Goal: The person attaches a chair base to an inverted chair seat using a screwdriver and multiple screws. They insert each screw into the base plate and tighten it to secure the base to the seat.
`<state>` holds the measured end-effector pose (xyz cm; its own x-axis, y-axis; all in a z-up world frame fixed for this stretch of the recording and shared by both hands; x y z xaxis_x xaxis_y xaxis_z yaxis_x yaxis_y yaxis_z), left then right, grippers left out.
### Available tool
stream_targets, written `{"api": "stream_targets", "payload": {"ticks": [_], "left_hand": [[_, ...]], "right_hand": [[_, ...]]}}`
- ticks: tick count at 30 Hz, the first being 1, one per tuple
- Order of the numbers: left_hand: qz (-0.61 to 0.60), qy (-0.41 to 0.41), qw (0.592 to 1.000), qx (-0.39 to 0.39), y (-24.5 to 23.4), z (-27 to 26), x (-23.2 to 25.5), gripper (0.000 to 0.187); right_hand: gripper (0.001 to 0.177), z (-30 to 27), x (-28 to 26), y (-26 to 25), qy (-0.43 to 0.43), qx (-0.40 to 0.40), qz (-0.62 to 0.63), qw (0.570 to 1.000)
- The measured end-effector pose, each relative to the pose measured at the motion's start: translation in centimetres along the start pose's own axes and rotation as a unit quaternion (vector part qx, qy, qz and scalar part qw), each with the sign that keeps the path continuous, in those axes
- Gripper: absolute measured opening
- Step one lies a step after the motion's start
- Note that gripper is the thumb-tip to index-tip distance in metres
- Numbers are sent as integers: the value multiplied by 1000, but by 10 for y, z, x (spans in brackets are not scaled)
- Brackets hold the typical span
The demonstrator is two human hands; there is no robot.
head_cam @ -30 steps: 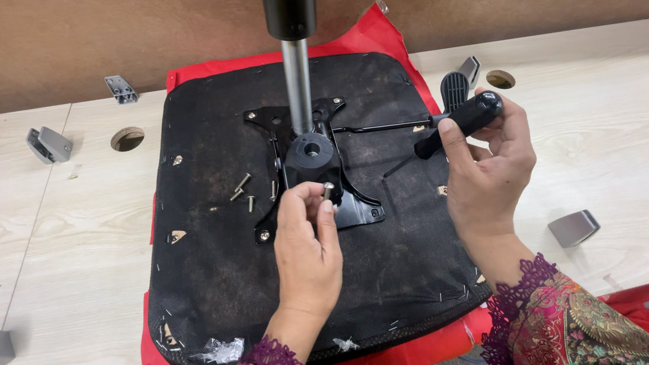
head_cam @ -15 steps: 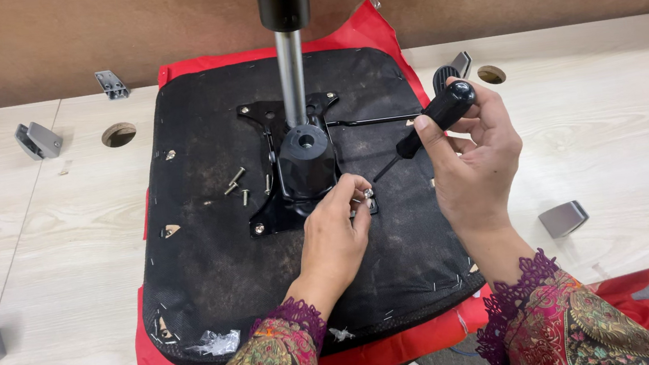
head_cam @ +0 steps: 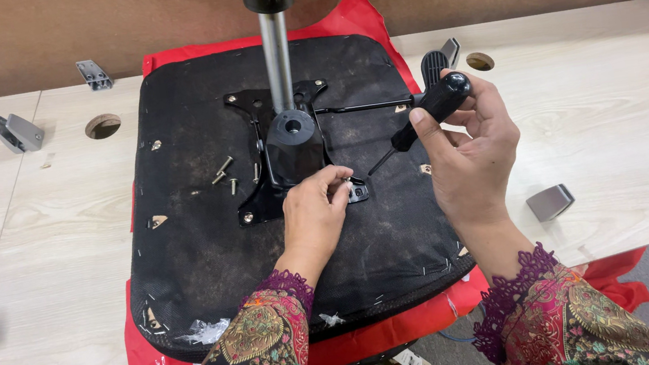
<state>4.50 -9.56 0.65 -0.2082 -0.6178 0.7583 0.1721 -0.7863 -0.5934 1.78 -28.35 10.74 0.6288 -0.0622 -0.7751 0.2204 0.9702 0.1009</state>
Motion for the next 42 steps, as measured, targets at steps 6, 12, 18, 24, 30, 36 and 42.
{"api": "stream_targets", "payload": {"ticks": [6, 12, 18, 24, 30, 36, 42], "left_hand": [[46, 33, 998, -21, 10, 7, 6, 18], [65, 64, 995, -29, 12, 8, 9, 18], [91, 102, 990, -22, 10, 4, 14, 17], [53, 35, 998, -28, 14, 2, 11, 16], [41, 11, 999, -26, 16, 4, 9, 12], [42, 15, 999, -19, 16, 2, 8, 11], [39, 9, 999, -24, 17, 2, 7, 11]], "right_hand": [[38, -1, -1, -5, 3, 3, -4, 1000], [38, 1, -5, -6, -5, -1, -8, 1000], [39, 3, -8, -1, 7, -8, -7, 1000], [48, 7, -20, 5, -19, -48, 11, 999], [55, 12, -33, 10, -37, -85, 58, 994], [54, 13, -33, 18, -27, -100, 55, 993], [51, 14, -33, 22, -33, -103, 14, 994]]}}
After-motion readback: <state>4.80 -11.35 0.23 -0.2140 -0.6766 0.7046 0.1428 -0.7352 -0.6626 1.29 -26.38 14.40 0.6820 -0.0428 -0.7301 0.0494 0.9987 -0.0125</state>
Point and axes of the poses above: each hand's wrist, its own z-axis towards the middle knuckle, its own y-axis out of the palm, x = y × z, the point moved 6 cm from there along z, towards the middle knuckle, and after that the axes turned 13 degrees about z, right-handed, at the moved point
